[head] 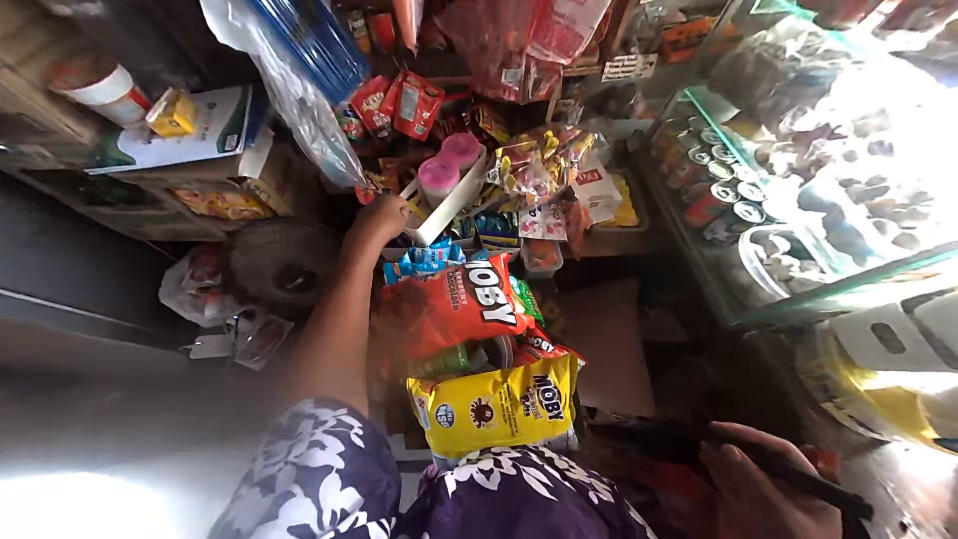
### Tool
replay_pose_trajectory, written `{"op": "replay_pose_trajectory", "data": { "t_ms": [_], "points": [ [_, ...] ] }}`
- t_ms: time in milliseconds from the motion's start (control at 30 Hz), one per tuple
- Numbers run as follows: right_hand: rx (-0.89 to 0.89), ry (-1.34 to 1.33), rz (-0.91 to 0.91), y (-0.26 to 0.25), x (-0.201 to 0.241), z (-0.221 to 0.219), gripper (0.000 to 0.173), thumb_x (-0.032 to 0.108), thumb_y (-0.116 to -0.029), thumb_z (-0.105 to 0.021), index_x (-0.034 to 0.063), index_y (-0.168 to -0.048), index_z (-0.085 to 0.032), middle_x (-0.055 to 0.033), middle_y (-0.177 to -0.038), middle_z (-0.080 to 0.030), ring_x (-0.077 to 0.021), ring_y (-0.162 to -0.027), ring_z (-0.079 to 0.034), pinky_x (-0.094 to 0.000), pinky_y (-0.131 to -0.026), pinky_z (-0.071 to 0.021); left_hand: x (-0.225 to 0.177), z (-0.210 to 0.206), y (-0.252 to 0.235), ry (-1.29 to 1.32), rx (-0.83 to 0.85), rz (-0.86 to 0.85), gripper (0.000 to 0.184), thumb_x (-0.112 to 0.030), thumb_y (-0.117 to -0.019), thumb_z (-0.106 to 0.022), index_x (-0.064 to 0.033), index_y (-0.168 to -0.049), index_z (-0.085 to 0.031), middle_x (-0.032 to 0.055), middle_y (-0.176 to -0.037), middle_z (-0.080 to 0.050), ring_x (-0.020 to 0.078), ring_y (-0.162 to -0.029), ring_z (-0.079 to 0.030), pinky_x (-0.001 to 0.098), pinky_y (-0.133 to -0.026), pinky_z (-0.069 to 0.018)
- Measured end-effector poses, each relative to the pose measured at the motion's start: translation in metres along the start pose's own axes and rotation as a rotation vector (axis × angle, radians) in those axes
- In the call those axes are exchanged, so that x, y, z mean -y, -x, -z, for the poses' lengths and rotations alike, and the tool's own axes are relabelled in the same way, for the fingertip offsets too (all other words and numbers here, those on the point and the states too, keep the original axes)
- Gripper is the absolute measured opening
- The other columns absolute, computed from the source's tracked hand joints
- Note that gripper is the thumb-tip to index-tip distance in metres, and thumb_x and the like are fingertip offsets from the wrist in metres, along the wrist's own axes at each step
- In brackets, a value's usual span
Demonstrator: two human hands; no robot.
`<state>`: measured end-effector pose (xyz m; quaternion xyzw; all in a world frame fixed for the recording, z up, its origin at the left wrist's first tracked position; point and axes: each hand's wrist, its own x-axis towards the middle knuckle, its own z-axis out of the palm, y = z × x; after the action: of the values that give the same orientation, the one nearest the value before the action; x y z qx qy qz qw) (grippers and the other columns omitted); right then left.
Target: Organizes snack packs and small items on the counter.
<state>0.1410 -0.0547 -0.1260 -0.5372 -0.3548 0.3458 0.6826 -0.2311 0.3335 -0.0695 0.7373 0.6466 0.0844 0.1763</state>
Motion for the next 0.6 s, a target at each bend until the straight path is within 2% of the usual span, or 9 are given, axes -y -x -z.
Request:
{"op": "replay_pose_trajectory", "data": {
  "t_ms": [67, 100, 200, 300, 367, 433, 533, 567, 600],
  "points": [
    [0.023, -0.016, 0.009, 0.000, 0.000, 0.003, 0.029, -0.004, -0.0912, -0.055, 0.0142, -0.110, -0.067, 0.0068, -0.084, -0.073, -0.0035, -0.063, -0.063, -0.0221, -0.058, -0.0548, 0.012, 0.014, -0.006, 0.031, -0.095, 0.033, 0.036, -0.003, -0.1036, -0.048, 0.0015, -0.136, -0.061, 0.0301, -0.139, -0.057, 0.0475, -0.133, -0.052, 0.0653, -0.111, -0.0376],
    [0.020, -0.025, 0.009, 0.002, 0.002, 0.001, 0.028, -0.003, -0.0920, -0.055, 0.0156, -0.110, -0.067, 0.0072, -0.086, -0.074, -0.0044, -0.068, -0.067, -0.0236, -0.062, -0.0573, 0.020, 0.021, -0.006, 0.034, -0.134, 0.060, 0.036, -0.002, -0.1031, -0.047, 0.0004, -0.136, -0.062, 0.0292, -0.139, -0.057, 0.0470, -0.134, -0.052, 0.0658, -0.111, -0.0378],
    [0.003, -0.125, 0.006, 0.004, -0.003, 0.006, 0.022, 0.004, -0.0960, -0.060, 0.0162, -0.112, -0.069, 0.0001, -0.100, -0.076, -0.0140, -0.087, -0.072, -0.0337, -0.076, -0.0611, 0.041, 0.030, -0.006, 0.038, -0.187, 0.133, 0.033, -0.001, -0.1020, -0.049, 0.0010, -0.131, -0.065, 0.0287, -0.136, -0.060, 0.0477, -0.131, -0.053, 0.0670, -0.109, -0.0387],
    [0.005, -0.177, 0.019, -0.003, -0.033, 0.036, 0.022, 0.004, -0.0975, -0.058, 0.0133, -0.116, -0.066, -0.0055, -0.106, -0.075, -0.0209, -0.097, -0.072, -0.0408, -0.085, -0.0606, 0.044, 0.021, -0.009, 0.064, -0.211, -0.017, 0.031, -0.007, -0.1050, -0.049, 0.0042, -0.129, -0.066, 0.0282, -0.131, -0.063, 0.0435, -0.128, -0.058, 0.0597, -0.111, -0.0406],
    [0.079, -0.141, 0.035, -0.011, -0.053, 0.063, 0.025, 0.004, -0.1004, -0.055, 0.0102, -0.123, -0.065, -0.0079, -0.111, -0.074, -0.0218, -0.098, -0.072, -0.0401, -0.085, -0.0604, 0.032, 0.008, -0.019, 0.086, -0.139, -0.171, 0.034, -0.014, -0.1053, -0.054, 0.0056, -0.132, -0.063, 0.0290, -0.131, -0.063, 0.0427, -0.128, -0.058, 0.0579, -0.113, -0.0397],
    [-0.077, -0.041, -0.024, -0.009, -0.032, 0.029, 0.023, 0.000, -0.0991, -0.049, 0.0113, -0.115, -0.061, -0.0007, -0.101, -0.076, -0.0153, -0.090, -0.073, -0.0337, -0.080, -0.0612, 0.013, -0.007, -0.031, 0.046, -0.013, -0.227, 0.047, -0.028, -0.1035, -0.061, 0.0061, -0.136, -0.060, 0.0303, -0.133, -0.061, 0.0453, -0.129, -0.056, 0.0616, -0.112, -0.0383],
    [-0.154, 0.042, -0.057, -0.009, -0.012, 0.003, 0.025, -0.003, -0.0972, -0.045, 0.0090, -0.113, -0.060, 0.0032, -0.098, -0.075, -0.0106, -0.087, -0.071, -0.0295, -0.077, -0.0605, -0.003, -0.035, -0.052, -0.047, 0.162, -0.101, 0.068, -0.048, -0.0995, -0.062, 0.0052, -0.141, -0.054, 0.0306, -0.138, -0.057, 0.0472, -0.132, -0.053, 0.0678, -0.109, -0.0381],
    [-0.145, 0.046, -0.051, -0.009, -0.010, 0.001, 0.025, -0.004, -0.0970, -0.045, 0.0085, -0.114, -0.060, 0.0035, -0.099, -0.075, -0.0103, -0.087, -0.072, -0.0293, -0.078, -0.0608, -0.006, -0.043, -0.055, -0.070, 0.193, -0.056, 0.064, -0.046, -0.1003, -0.062, 0.0063, -0.137, -0.056, 0.0319, -0.135, -0.058, 0.0486, -0.129, -0.054, 0.0697, -0.106, -0.0391],
    [-0.128, 0.044, -0.043, -0.009, -0.008, -0.002, 0.025, -0.004, -0.0967, -0.044, 0.0083, -0.114, -0.059, 0.0043, -0.100, -0.075, -0.0098, -0.088, -0.072, -0.0289, -0.079, -0.0613, -0.009, -0.050, -0.054, -0.082, 0.206, -0.023, 0.056, -0.038, -0.1019, -0.061, 0.0083, -0.133, -0.058, 0.0335, -0.132, -0.059, 0.0502, -0.128, -0.054, 0.0705, -0.105, -0.0396]
  ]
}}
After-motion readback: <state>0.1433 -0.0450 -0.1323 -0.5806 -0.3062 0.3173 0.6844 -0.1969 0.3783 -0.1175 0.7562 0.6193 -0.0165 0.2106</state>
